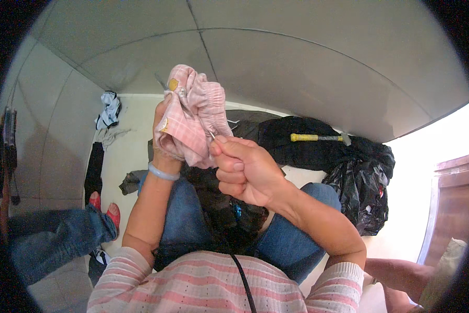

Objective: The recorder uses a metal tool and a pink cloth to clean and seal a seam between wall panels.

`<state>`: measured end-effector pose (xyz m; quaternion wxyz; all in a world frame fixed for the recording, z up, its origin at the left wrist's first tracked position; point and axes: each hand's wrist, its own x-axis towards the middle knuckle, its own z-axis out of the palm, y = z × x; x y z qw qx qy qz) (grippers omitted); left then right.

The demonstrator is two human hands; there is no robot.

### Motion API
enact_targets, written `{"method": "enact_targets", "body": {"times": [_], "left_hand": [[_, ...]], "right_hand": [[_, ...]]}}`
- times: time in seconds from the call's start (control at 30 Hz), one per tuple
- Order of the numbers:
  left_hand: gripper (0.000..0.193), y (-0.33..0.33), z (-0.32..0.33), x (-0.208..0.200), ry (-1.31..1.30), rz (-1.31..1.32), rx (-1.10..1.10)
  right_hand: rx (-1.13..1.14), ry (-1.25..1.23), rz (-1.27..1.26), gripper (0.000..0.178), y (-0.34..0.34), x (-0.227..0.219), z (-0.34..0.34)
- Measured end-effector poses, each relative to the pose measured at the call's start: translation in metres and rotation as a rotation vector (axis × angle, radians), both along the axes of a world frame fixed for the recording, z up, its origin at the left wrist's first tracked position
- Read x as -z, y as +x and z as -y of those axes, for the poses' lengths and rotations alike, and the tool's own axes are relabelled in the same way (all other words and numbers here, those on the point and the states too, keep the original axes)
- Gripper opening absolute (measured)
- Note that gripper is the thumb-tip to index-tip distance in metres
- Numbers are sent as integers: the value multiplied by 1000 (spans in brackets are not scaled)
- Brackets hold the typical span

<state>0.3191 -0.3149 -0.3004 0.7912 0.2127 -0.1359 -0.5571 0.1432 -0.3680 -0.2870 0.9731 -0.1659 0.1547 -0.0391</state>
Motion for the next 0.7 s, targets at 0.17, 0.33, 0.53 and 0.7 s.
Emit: {"method": "enact_targets", "body": {"times": [0.17,0.33,0.53,0.7], "left_hand": [[34,8,-4,6,-5,-2,60],[30,-2,1,-1,148,204,-74],[29,9,-2,5,138,82,-44],[33,18,-6,12,72,-231,18]], "right_hand": [[34,-262,-37,22,8,10,-4],[430,-1419,-281,14,11,39,1],[513,-1698,-227,13,22,46,-3],[266,-939,-222,17,25,35,-14]]}}
